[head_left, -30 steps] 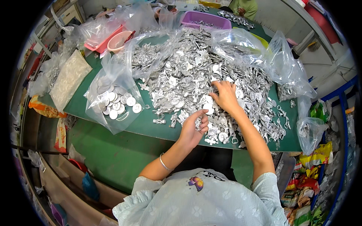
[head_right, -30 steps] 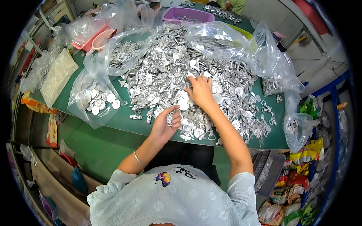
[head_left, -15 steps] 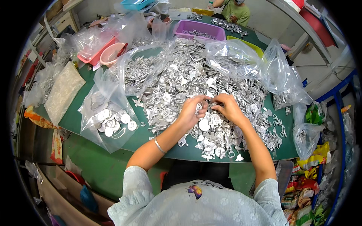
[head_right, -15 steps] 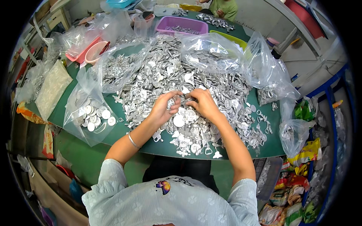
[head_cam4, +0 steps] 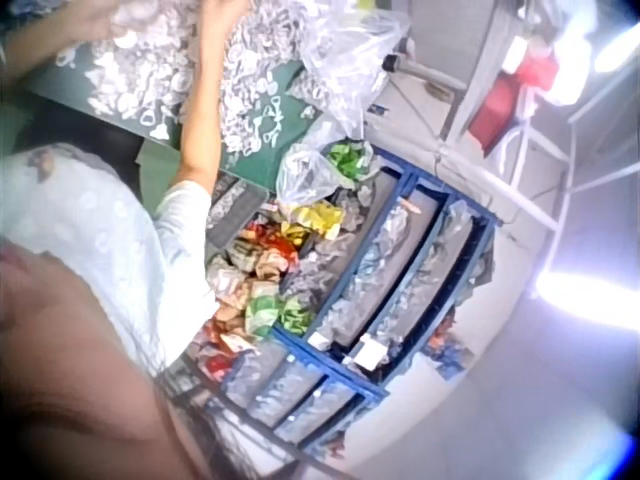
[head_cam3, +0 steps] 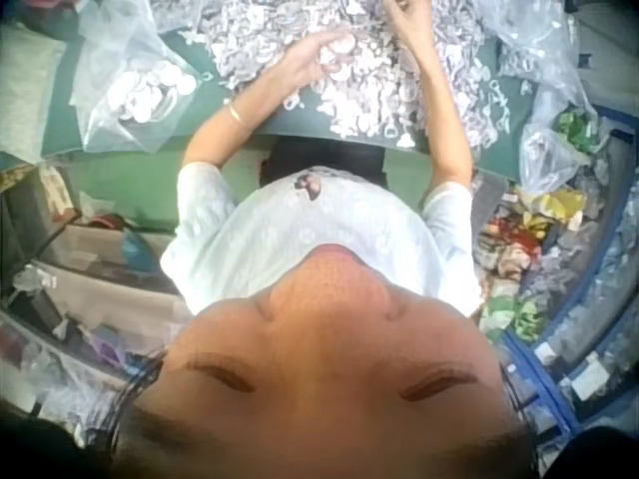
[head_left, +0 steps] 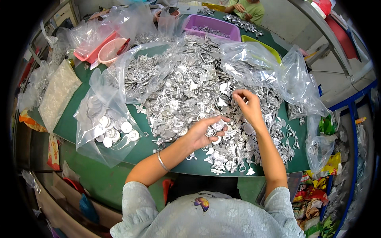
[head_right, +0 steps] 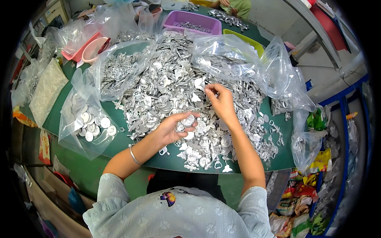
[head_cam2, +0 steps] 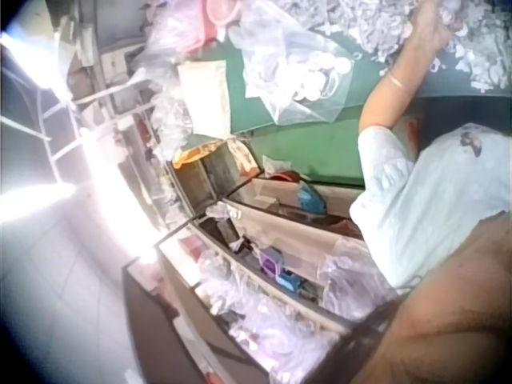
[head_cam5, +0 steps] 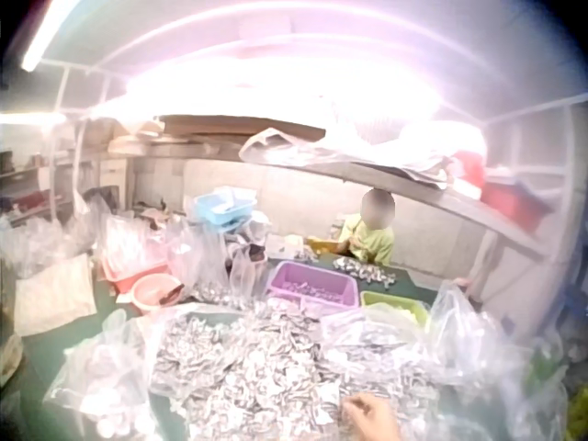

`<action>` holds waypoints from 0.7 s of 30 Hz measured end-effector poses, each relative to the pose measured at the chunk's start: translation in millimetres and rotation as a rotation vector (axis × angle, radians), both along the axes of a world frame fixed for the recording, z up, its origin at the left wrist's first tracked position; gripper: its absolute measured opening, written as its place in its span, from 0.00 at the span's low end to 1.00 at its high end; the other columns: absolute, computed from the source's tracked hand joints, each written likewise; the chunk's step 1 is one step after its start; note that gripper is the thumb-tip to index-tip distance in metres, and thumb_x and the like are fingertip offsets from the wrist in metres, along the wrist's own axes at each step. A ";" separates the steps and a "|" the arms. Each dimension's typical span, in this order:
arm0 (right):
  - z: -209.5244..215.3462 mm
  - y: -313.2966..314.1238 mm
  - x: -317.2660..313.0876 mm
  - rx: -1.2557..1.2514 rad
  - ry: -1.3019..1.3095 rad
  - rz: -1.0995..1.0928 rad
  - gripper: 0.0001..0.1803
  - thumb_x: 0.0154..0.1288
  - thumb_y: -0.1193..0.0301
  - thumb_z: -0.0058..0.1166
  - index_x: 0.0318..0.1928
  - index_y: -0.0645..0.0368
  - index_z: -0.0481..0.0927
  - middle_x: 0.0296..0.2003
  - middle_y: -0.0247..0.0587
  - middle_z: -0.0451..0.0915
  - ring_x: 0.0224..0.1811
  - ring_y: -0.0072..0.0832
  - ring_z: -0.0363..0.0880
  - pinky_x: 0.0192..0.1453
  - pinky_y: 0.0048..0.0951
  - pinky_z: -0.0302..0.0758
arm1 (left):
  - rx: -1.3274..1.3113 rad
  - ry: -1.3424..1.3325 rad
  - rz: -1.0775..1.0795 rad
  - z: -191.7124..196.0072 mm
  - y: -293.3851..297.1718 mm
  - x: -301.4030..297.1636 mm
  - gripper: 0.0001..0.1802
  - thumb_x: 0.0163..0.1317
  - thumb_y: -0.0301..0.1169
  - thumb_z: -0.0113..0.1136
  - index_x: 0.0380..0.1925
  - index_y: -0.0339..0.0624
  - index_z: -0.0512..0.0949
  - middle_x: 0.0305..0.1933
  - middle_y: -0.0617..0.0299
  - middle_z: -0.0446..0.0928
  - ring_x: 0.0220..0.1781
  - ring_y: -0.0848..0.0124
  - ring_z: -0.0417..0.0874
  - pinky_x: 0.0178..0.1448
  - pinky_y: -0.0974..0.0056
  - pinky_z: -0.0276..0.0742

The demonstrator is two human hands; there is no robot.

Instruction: The person sorts silver metal charms on a green table by hand, picking up handfuls and individual pieces from a large pile to separate them.

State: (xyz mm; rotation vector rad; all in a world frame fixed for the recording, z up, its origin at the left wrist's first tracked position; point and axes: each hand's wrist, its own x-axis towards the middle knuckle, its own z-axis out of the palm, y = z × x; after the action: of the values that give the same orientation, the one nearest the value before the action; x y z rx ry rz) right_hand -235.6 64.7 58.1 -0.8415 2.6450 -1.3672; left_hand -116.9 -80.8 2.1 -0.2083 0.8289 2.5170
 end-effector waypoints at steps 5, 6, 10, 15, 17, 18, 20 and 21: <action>-42.2 -7.1 -18.7 0.288 0.557 0.136 0.11 0.49 0.76 0.57 0.36 0.60 0.76 0.32 0.39 0.71 0.40 0.39 0.66 0.45 0.33 0.62 | -0.052 0.091 -0.018 8.8 7.8 6.0 0.18 0.62 0.31 0.49 0.52 0.42 0.69 0.51 0.58 0.74 0.49 0.71 0.75 0.32 0.74 0.64; -41.6 -6.5 -18.6 0.310 0.540 0.147 0.10 0.49 0.76 0.57 0.35 0.60 0.76 0.32 0.39 0.71 0.40 0.39 0.66 0.45 0.33 0.62 | -0.041 0.106 -0.010 6.3 8.7 6.4 0.19 0.62 0.32 0.49 0.54 0.43 0.69 0.51 0.58 0.73 0.51 0.71 0.74 0.34 0.74 0.64; -34.3 -3.9 -14.9 0.320 0.485 0.124 0.07 0.50 0.75 0.58 0.30 0.59 0.75 0.29 0.39 0.73 0.38 0.38 0.67 0.45 0.35 0.59 | 0.172 0.115 0.054 7.7 11.4 6.9 0.24 0.62 0.31 0.46 0.59 0.38 0.62 0.58 0.51 0.67 0.60 0.62 0.68 0.53 0.61 0.67; -35.4 6.4 -14.8 0.030 0.277 -0.048 0.04 0.53 0.78 0.55 0.29 0.63 0.74 0.24 0.40 0.74 0.28 0.32 0.72 0.37 0.31 0.66 | 0.332 0.150 0.076 5.0 14.5 4.6 0.26 0.61 0.27 0.43 0.59 0.29 0.58 0.61 0.42 0.61 0.63 0.51 0.64 0.64 0.49 0.62; -37.1 13.3 -20.8 -0.120 0.297 -0.098 0.02 0.55 0.79 0.53 0.30 0.65 0.74 0.23 0.39 0.74 0.24 0.26 0.73 0.30 0.26 0.70 | 0.292 0.155 0.082 6.7 15.8 4.7 0.25 0.61 0.26 0.42 0.59 0.29 0.58 0.61 0.42 0.61 0.62 0.51 0.65 0.63 0.49 0.64; -35.8 13.4 -21.0 -0.122 0.287 -0.103 0.02 0.55 0.79 0.53 0.30 0.65 0.74 0.23 0.39 0.74 0.24 0.27 0.73 0.31 0.26 0.70 | 0.289 0.153 0.090 5.6 16.0 4.9 0.25 0.61 0.26 0.42 0.59 0.28 0.58 0.61 0.41 0.61 0.62 0.50 0.65 0.63 0.50 0.64; -30.4 14.0 -19.9 -0.126 0.267 -0.112 0.02 0.55 0.79 0.53 0.30 0.65 0.75 0.23 0.40 0.74 0.24 0.27 0.73 0.31 0.26 0.70 | 0.285 0.160 0.104 3.5 16.8 5.5 0.25 0.61 0.26 0.42 0.58 0.28 0.58 0.61 0.41 0.61 0.62 0.50 0.65 0.63 0.50 0.65; -26.9 16.5 -21.2 -0.102 0.166 -0.124 0.04 0.55 0.77 0.54 0.32 0.63 0.75 0.28 0.39 0.75 0.31 0.31 0.74 0.37 0.30 0.70 | 0.284 0.170 0.111 2.6 16.5 5.4 0.24 0.62 0.26 0.42 0.58 0.27 0.59 0.61 0.40 0.61 0.62 0.50 0.65 0.63 0.50 0.64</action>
State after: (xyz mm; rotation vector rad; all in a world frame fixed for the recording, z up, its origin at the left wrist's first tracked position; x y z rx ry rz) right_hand -256.9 81.2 31.3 -0.8492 2.8156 -1.5371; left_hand -111.5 -64.3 4.8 0.0567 0.5240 2.7500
